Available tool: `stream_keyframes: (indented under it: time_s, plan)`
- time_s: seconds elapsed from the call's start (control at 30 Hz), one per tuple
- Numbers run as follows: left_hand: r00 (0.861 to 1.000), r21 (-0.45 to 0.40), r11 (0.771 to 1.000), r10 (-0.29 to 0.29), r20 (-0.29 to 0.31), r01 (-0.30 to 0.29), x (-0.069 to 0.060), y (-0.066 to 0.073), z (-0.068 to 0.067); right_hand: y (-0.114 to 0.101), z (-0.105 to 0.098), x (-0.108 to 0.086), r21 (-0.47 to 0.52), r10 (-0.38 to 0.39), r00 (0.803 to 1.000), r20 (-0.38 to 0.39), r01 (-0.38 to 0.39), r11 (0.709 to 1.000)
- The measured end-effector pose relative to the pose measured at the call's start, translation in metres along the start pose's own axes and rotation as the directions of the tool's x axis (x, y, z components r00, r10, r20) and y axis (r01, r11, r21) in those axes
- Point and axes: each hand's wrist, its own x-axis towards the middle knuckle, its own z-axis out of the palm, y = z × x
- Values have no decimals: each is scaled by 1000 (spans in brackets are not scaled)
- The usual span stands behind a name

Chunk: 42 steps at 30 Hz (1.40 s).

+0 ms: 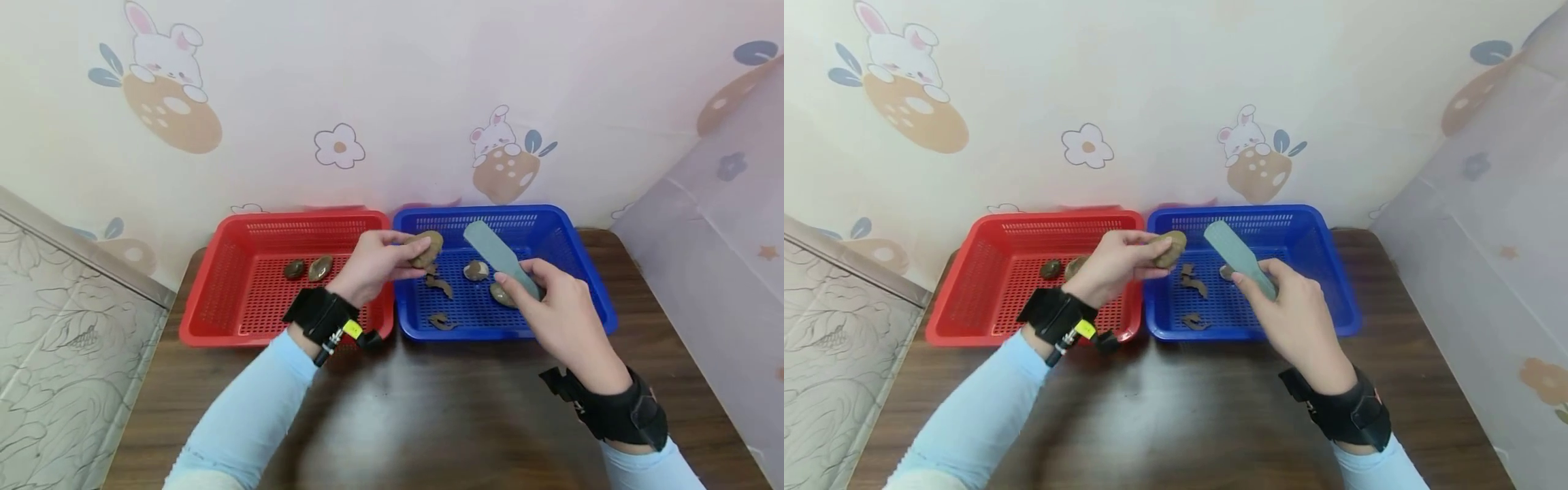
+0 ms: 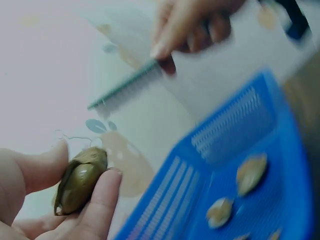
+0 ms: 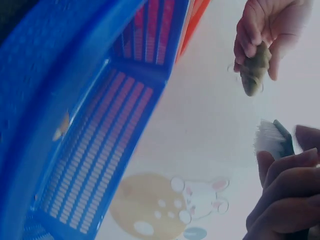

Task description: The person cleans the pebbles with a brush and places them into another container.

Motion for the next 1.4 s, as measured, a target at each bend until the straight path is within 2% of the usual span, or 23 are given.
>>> stream_keyframes:
  time_s: [0.07, 0.17, 0.3, 0.47, 0.63, 0.73, 0.9, 1.03, 1.23, 1.4]
  plan:
    - [1000, -115, 993, -6, -4, 6, -8, -8, -1, -3, 3, -5, 24, -6, 1000, -2, 6, 1000]
    - [1000, -253, 967, -4, -7, 2, -16, -17, -1, -6, 9, -12, 72, -41, 999, -25, 43, 996]
    - [1000, -355, 935, -20, -14, 14, -24, -25, 3, -7, 20, -20, 138, -106, 993, -43, 111, 984]
    - [998, -379, 924, -54, -11, 46, -29, -28, 11, -4, 32, -24, 145, -141, 990, -5, 140, 979]
    - [1000, -400, 916, -20, 0, 18, -33, -25, 15, -3, 36, -15, 141, -124, 991, -55, 130, 981]
    - [1000, -423, 906, -22, -13, 15, -34, -24, 14, -4, 36, -12, 152, -117, 991, -66, 126, 980]
    - [999, -473, 881, -39, -33, 19, -34, -26, 14, -4, 35, -15, 183, -160, 985, -64, 169, 968]
    - [999, -480, 877, -41, -30, 21, -33, -26, 16, -3, 36, -16, 171, -192, 980, -60, 199, 965]
    - [1000, -507, 862, -25, -5, 19, -35, -27, 16, -6, 36, -10, 151, -147, 983, -109, 162, 975]
    - [1000, -520, 854, -29, 3, 26, -35, -28, 15, -6, 34, -12, 183, -153, 985, -78, 165, 969]
